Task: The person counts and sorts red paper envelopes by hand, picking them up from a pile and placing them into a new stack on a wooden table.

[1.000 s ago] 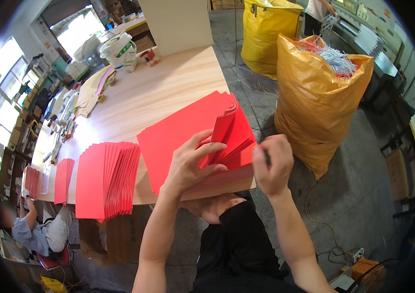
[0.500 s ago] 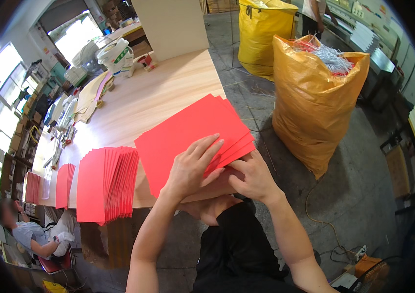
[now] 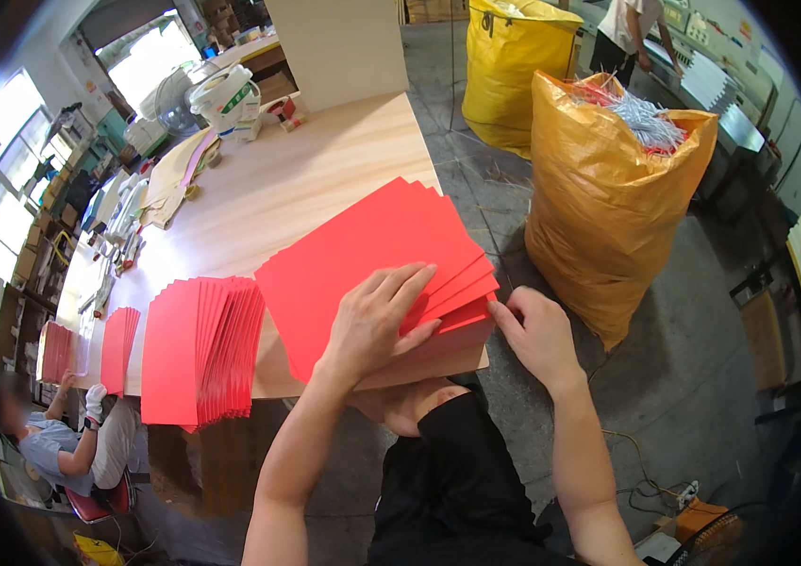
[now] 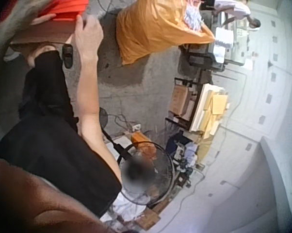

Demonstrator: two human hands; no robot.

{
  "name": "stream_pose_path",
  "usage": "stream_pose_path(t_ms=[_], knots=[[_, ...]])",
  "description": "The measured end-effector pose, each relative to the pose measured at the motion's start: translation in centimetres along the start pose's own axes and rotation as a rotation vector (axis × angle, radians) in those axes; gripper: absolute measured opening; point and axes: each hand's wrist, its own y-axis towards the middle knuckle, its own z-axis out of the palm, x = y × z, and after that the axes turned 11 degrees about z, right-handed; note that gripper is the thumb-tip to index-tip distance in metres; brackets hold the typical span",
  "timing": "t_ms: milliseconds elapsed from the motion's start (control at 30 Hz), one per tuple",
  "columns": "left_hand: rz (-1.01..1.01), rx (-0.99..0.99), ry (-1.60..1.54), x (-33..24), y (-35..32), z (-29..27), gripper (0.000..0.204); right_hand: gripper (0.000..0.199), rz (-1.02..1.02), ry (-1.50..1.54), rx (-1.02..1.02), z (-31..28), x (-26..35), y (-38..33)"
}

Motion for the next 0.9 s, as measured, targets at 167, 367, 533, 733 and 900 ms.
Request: stream_pose_path(t_ms=[167,367,533,733,900], knots=[[-0.076,-0.046,-0.065,-0.4,-0.2,-0.4,0.06,0.042,-0.011,0.082,0.068,-1.1,5.2,1.0],[0.0,-0.087,-0.147,0.7,-0.2,-0.2,0.047,0.032,0.269,0.81,0.279,2.1,4.3,2.1],[-0.055,-0.111,-0.196,0.9,-0.5,0.1,0.035,0.044,0.105,0.576,0.13,2.7,5.0,2.4],[-0.05,-0.117,-0.219,0.7,-0.4,-0.5,0.043,0.041,0.503,1.147,0.423,1.6,6.0,2.9],[-0.042,-0.112,-0.213,1.0,-0.6,-0.1,0.054,0.041,0.485,1.167,0.448,1.6,5.7,2.9]])
